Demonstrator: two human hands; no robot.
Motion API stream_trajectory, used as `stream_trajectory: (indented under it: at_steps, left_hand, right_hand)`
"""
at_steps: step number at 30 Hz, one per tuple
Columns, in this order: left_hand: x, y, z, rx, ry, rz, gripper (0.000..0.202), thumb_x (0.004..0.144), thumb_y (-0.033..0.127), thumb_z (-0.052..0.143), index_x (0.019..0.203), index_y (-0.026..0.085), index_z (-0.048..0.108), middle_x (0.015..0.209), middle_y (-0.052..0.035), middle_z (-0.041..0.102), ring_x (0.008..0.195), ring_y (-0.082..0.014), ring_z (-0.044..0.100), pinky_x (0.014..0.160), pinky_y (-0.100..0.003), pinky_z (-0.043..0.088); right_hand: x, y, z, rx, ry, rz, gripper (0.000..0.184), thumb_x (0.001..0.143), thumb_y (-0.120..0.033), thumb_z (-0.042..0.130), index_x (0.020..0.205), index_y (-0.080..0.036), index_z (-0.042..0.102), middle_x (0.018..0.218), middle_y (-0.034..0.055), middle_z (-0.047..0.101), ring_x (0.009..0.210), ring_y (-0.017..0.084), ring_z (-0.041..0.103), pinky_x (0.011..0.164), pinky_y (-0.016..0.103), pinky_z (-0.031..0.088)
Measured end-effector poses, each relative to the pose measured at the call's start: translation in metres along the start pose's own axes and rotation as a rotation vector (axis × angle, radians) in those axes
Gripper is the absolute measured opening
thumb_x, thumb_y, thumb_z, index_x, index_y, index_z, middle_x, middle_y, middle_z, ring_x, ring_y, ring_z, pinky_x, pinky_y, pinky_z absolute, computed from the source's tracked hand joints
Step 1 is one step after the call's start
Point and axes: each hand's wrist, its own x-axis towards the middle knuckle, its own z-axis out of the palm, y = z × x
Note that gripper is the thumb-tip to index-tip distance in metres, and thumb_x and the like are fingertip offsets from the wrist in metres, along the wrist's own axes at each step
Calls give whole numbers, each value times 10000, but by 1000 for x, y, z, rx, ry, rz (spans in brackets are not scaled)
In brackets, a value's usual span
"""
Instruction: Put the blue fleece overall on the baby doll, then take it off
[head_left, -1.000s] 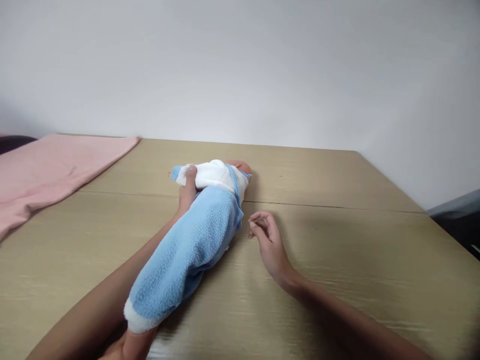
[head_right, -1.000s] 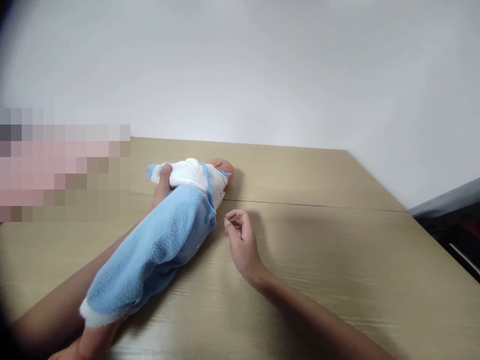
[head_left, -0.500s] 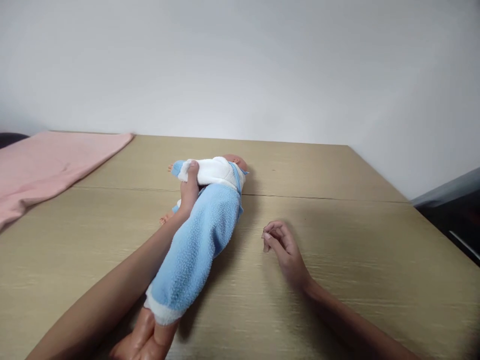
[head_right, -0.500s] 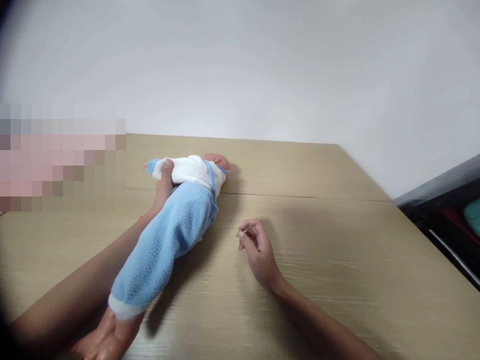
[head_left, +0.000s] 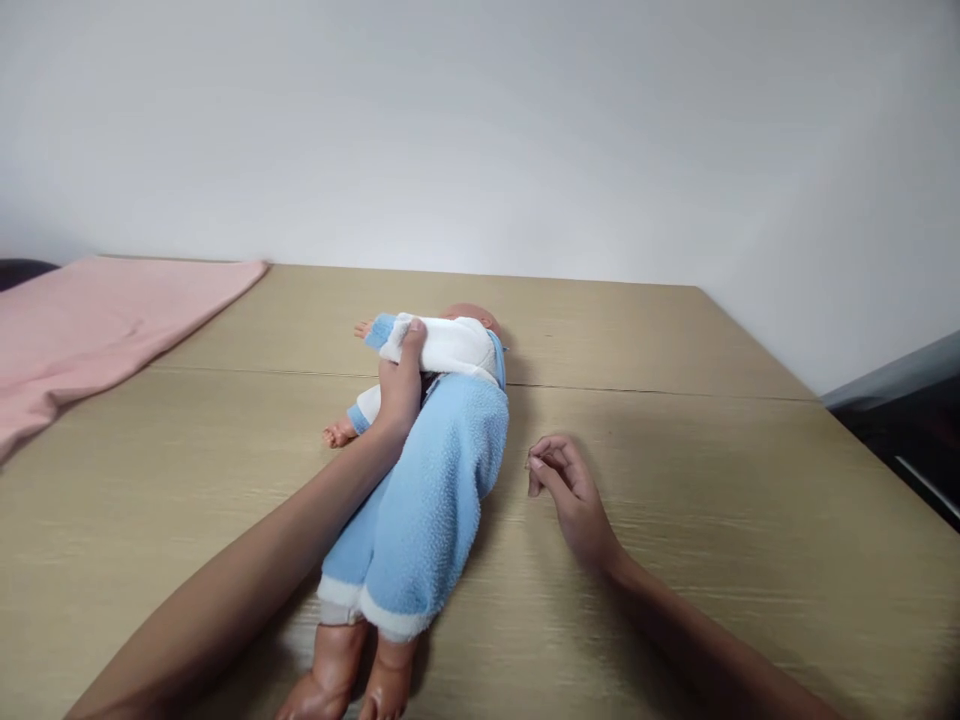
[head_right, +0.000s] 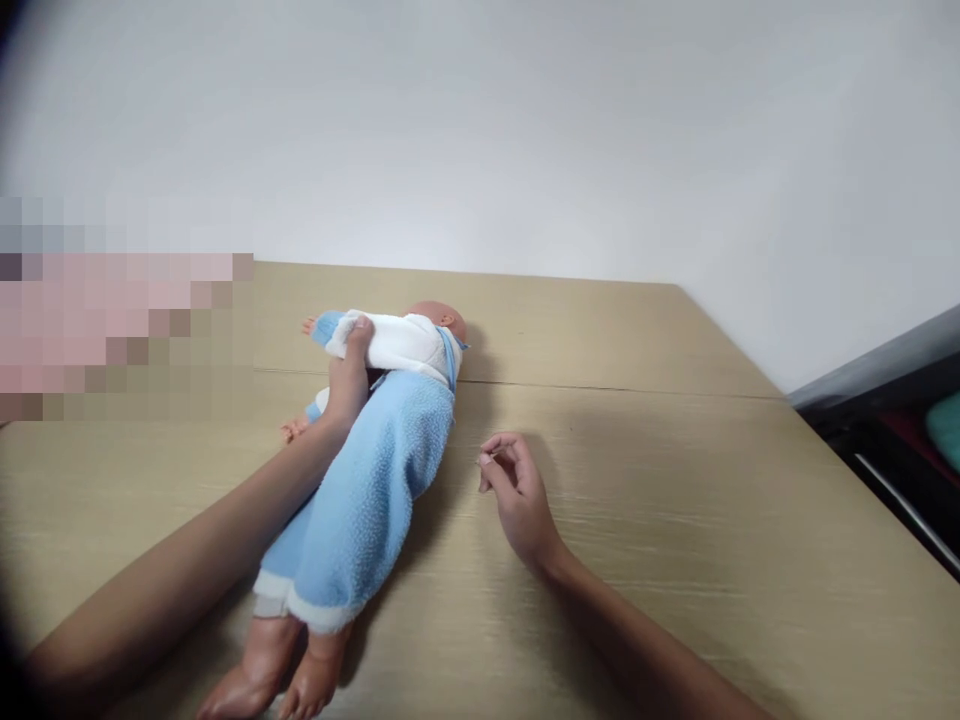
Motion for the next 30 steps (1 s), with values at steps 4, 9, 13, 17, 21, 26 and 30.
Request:
stream_trajectory:
  at_steps: [4, 9, 13, 17, 21, 26, 30]
  left_hand:
    - [-13, 10, 10, -49, 5, -21, 505, 946, 673, 779, 1150, 212, 748, 1127, -76, 857, 1214, -318, 795, 1074, -412, 654]
    - [-20, 13, 21, 43, -39, 43, 470, 967, 645, 769, 1128, 204, 774, 1170, -86, 849, 1231, -305, 782, 1123, -407, 611]
    - [-25, 12, 28, 124, -62, 56, 454, 962, 635, 775, 1080, 197, 773, 1176, -103, 848, 1201, -313, 781, 1093, -423, 610]
    - [-33, 15, 40, 170, -110, 122, 365, 967, 550, 793, 1071, 204, 746, 1169, -98, 847, 1152, -299, 789, 1067, -418, 617]
    - [-42, 16, 54, 219, -152, 173, 314, 980, 506, 794, 1078, 212, 744, 1151, -84, 852, 1094, -285, 796, 1029, -411, 620]
    - [-51, 10, 63, 307, -175, 206, 322, 982, 528, 797, 1063, 222, 740, 1101, -91, 845, 1056, -295, 797, 996, -434, 604]
    - [-56, 4, 66, 472, -267, 348, 298, 991, 504, 786, 1099, 237, 707, 1127, -92, 824, 1065, -304, 778, 997, -460, 587]
  right_hand:
    - [1, 0, -1, 25, 33, 22, 238, 958, -444, 777, 1005, -266, 626, 821, -35, 603, 684, 179, 559, 708, 354, 452]
    - [0, -1, -2, 23, 45, 16, 218, 966, -427, 768, 1008, -266, 627, 821, -36, 608, 695, 176, 570, 730, 352, 451]
    - [3, -4, -8, 20, 66, 18, 218, 954, -423, 767, 1009, -262, 631, 862, -31, 637, 702, 170, 588, 750, 354, 462]
    - [6, -4, -14, 11, 116, 18, 233, 928, -420, 781, 1007, -260, 632, 849, -31, 651, 698, 175, 588, 743, 356, 469]
    - [8, -2, -16, 18, 141, 33, 269, 905, -454, 801, 1007, -271, 633, 840, -28, 653, 734, 196, 608, 732, 354, 484]
    - [8, -4, -15, 37, 161, 52, 308, 883, -501, 822, 985, -281, 631, 863, -9, 665, 785, 216, 602, 725, 344, 504]
    - [8, -7, -18, 55, 189, 68, 379, 931, -633, 766, 982, -278, 644, 903, 14, 679, 782, 217, 614, 723, 350, 526]
